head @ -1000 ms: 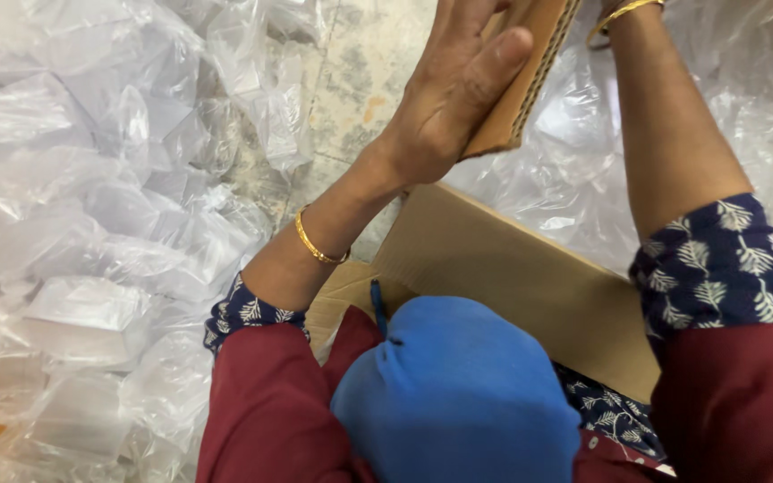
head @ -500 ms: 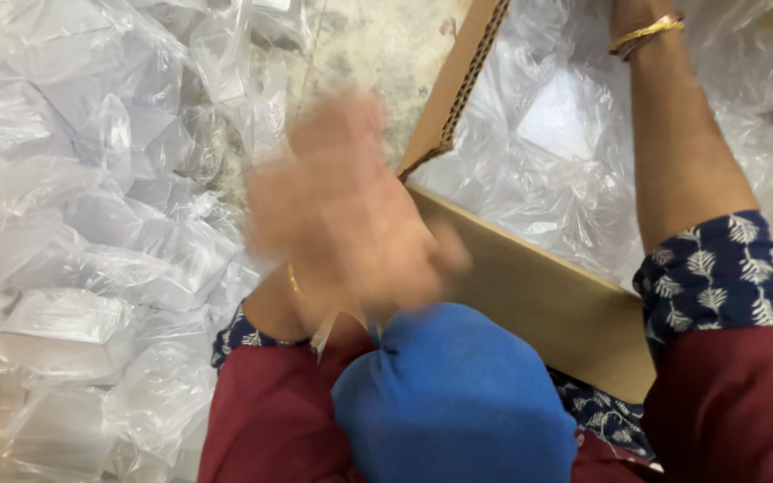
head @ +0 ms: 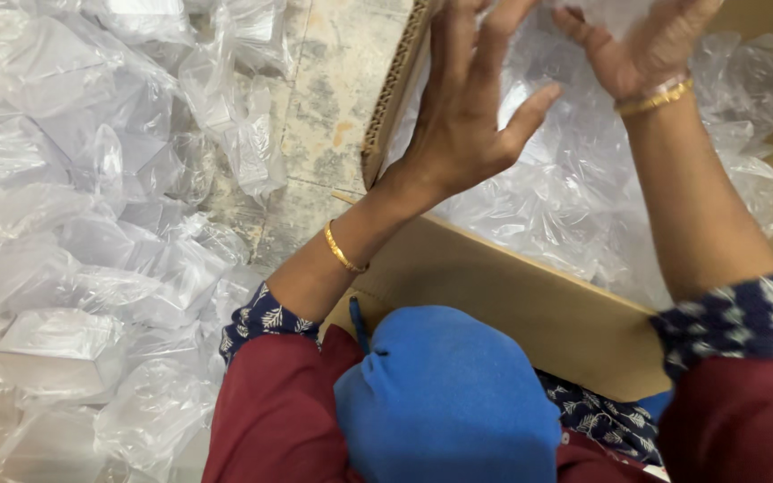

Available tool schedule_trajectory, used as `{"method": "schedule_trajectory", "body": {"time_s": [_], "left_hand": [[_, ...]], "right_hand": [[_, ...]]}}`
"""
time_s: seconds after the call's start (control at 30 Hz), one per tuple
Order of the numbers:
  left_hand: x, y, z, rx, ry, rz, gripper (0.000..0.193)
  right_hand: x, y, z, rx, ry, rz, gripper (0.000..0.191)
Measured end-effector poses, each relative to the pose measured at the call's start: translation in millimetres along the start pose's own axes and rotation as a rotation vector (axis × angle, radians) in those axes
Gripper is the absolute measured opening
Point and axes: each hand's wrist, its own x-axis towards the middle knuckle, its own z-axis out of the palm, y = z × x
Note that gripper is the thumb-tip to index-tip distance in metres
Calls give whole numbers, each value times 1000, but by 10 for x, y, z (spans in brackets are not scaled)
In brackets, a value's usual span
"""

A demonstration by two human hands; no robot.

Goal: The person kneels on a tiled floor beside a large pile of plastic-wrapped white foam blocks and packs them into an open cardboard box. They pick up wrapped blocks one at a time from the floor pile, place them into the box in rows, and press the plastic-wrapped items down to fit more, filling the box layer by layer.

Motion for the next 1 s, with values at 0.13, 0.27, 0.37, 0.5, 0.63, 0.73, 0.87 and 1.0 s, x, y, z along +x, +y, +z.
{"method": "schedule_trajectory", "body": {"time_s": [0.13,0.27,0.37,0.5,0.63,0.73,0.87,1.0], "left_hand": [[180,-102,303,214,-135,123,102],[225,-207,450,20,-275,232,111],[209,-202,438,-108,-331,273,117],[187,-128,436,-115,-351,301,114],[167,-122,465,-13,-391,281,114],[158,-145,457,-51,-416,245,108],[177,-129,436,-209,-448,318,105],[220,-84,424,-382,-490,371,110]], "right_hand": [[-550,-361,503,-104,-59,113,91],[-1010,-525,811,-31,34,169,91],[-1194,-507,852,99,55,214,92],[-1285,-309,783,253,92,266,74],[-1333,-194,700,307,77,280,68],[-1361,-245,658,226,18,254,84],[-1359,-300,622,180,-90,231,100],[-1373,-246,569,175,-130,249,98]]}}
